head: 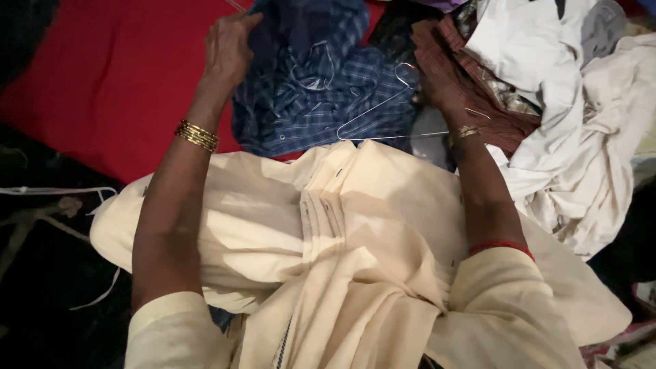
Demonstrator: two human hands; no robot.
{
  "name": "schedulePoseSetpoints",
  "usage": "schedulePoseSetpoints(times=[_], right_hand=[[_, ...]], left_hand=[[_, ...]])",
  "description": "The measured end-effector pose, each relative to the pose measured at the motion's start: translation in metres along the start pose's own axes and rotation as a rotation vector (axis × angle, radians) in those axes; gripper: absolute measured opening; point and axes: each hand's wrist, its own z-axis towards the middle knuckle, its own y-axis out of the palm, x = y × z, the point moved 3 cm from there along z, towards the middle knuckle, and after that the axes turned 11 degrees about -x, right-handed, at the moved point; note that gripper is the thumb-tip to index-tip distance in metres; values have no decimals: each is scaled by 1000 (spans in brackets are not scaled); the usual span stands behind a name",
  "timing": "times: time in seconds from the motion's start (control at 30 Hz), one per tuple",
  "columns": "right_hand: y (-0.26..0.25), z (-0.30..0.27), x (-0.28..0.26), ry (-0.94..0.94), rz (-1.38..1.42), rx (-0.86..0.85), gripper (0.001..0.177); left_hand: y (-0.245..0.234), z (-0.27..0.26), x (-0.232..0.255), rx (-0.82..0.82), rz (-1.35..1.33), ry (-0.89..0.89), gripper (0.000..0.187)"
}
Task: The person places a blue checkered shirt onto a wire hanger, adjusts the collar and shoulders, and then buttons the shirt while it remains on the hanger.
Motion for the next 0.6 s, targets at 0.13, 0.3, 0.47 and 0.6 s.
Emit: schedulePoseSetpoints(times=[0.13, 0.3, 0.47, 0.6], right_hand=[[15, -5, 22, 107, 232, -245, 36], [-50, -44, -15, 28, 774, -114, 14], [-147, -46, -80, -297, 687, 9, 12], [-180, -39, -125, -233, 582, 109, 14]], left_hand=[[-4, -1, 0, 42, 21, 77, 42], [-17, -7, -6, 163, 6, 194, 46], [-12, 6, -27, 137, -48, 80, 22], [-18, 8, -33, 168, 42, 71, 10]])
